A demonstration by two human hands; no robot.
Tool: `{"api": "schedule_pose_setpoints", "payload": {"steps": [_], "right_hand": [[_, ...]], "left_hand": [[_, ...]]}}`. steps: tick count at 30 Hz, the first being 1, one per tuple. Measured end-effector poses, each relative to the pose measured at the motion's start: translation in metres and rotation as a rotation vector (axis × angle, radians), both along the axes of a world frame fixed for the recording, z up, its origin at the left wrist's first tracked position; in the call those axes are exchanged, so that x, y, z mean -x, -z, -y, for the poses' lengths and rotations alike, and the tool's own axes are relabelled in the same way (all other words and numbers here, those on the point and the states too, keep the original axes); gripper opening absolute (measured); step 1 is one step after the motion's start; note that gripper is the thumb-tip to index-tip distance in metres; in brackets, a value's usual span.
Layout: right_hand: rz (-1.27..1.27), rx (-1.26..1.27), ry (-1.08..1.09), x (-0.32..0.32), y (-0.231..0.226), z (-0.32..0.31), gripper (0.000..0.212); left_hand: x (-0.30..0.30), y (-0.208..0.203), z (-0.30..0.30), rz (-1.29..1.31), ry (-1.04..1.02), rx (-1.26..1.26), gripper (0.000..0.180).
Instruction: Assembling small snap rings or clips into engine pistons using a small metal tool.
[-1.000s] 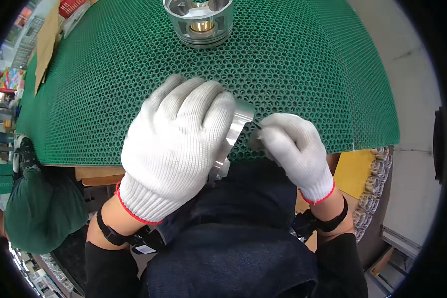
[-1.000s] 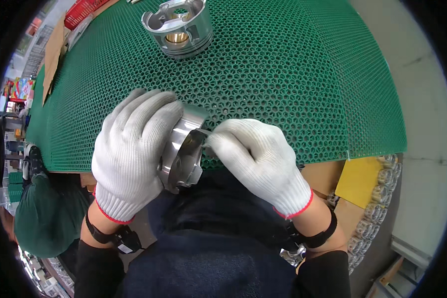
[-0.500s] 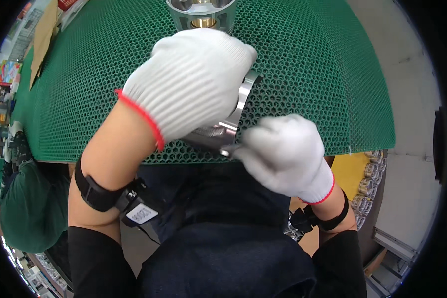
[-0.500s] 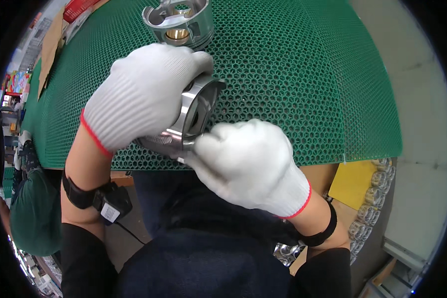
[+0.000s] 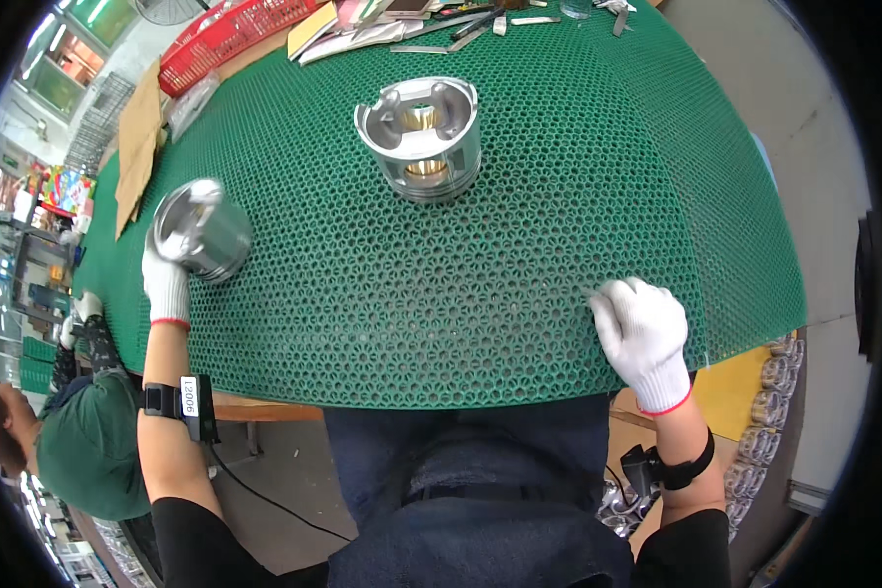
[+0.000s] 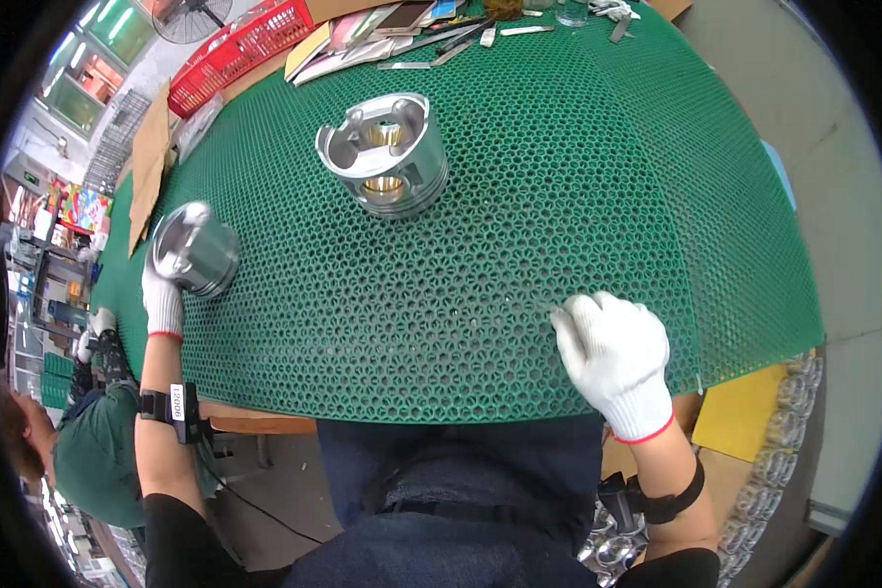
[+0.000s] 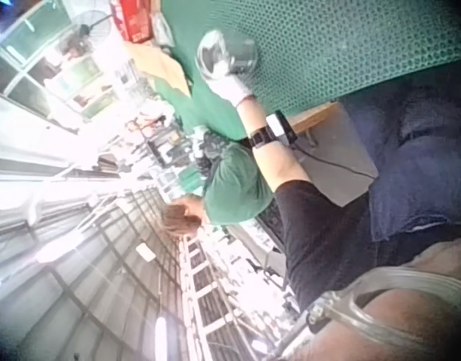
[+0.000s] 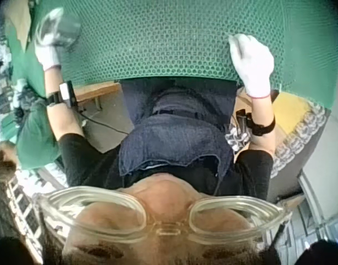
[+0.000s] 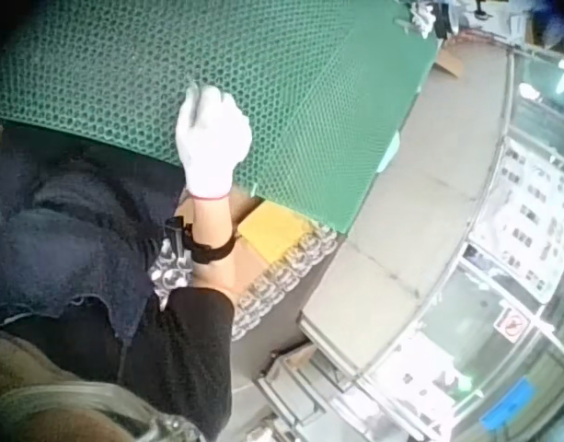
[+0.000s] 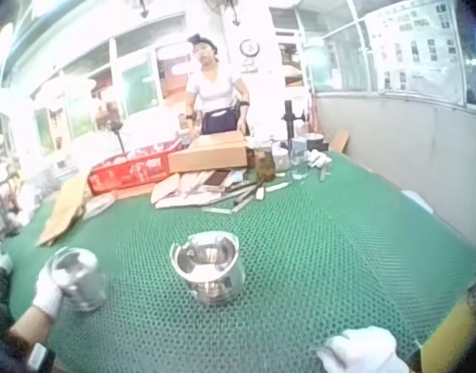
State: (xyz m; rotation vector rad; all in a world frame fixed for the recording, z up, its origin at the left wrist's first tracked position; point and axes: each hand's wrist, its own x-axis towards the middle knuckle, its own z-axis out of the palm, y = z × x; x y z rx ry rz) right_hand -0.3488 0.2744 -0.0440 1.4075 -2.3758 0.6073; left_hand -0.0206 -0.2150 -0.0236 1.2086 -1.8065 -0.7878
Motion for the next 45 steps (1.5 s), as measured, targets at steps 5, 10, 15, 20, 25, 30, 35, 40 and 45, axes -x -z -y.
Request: {"api": "schedule_pose_setpoints", "payload": {"steps": [5,10,15,20,25,30,35,40,45], "right_hand": [[0.044,-0.041,-0.004,0.001,0.002,0.005,0.013],[0.041,-0.021,-0.006,0.002,0.006,0.003,0.01],[0.019,0.03,-0.026,0.001,0.006,0.006,0.009],[0.032,0.023,-0.047,-0.001,0.006,0.001,0.009],[0.019,-0.001,-0.033,0.002,0.011,-0.002,0.008],[0.017,-0.027,-0.032,0.01,0.014,-0.01,0.009],[0.009,-0.026,-0.06,0.01,0.016,-0.001,0.009],[-0.005,-0.034,-0.053,0.005,0.015,-0.001,0.009],[0.011,-0.02,-0.049,0.004,0.015,0.0,0.009]], "left_hand": [[-0.006,0.0,-0.048,0.585,-0.192,0.626,0.077],[0.167,-0.066,-0.193,0.574,0.696,0.926,0.058],[0.247,-0.06,-0.196,0.812,0.72,0.771,0.035],[0.204,-0.054,-0.2,0.724,0.576,0.461,0.039],[0.084,-0.011,-0.232,0.231,0.56,0.078,0.037],[0.002,0.045,-0.274,0.039,0.423,0.068,0.026],[-0.017,0.081,-0.275,-0.115,0.553,0.235,0.038],[-0.012,0.073,-0.274,0.102,0.533,0.366,0.045],[-0.007,0.052,-0.252,0.111,0.534,0.332,0.055]]}}
